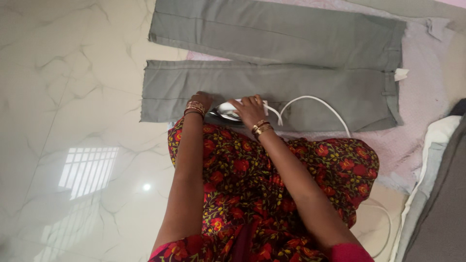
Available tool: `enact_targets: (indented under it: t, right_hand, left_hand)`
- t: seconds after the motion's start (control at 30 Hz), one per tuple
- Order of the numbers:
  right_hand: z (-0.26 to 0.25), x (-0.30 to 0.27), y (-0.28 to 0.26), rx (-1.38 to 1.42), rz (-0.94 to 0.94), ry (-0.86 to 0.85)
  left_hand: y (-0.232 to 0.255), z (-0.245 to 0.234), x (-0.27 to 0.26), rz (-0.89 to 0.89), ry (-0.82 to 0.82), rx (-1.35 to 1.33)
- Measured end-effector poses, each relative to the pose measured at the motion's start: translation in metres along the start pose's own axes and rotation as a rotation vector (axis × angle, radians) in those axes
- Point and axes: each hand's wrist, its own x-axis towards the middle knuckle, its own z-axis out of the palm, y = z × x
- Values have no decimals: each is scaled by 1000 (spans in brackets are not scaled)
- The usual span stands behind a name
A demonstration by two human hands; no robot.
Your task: The person irons a pair of grey trousers laid out on a patterned cloth on the floor. They smooth the fabric, iron both legs, fold the trousers, and press the folded garment with the iron.
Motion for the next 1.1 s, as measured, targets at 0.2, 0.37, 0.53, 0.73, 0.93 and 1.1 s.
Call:
enact_targets:
  t: [0.2, 0.37, 0.53, 0.73, 0.93, 1.1]
  right_hand:
    - [-23, -44, 62, 9, 76, -77]
    - [-35, -84, 106, -44, 172, -118]
    - [-48, -107, 133, -95, 438, -80]
    - [-42, -112, 147, -73, 483, -1]
    - [-15, -114, 169, -11, 407, 5]
    - [-28, -98, 170, 81, 444, -37]
  left_hand:
    - [20, -17, -30, -80, -25, 93]
    - [24, -2, -24, -41, -29, 254]
    - [65, 31, -15, 32, 77, 287]
    - [152, 118, -30, 55, 95, 145]
    - [171, 111, -67, 72, -24, 231]
    - [172, 98, -77, 75, -47, 189]
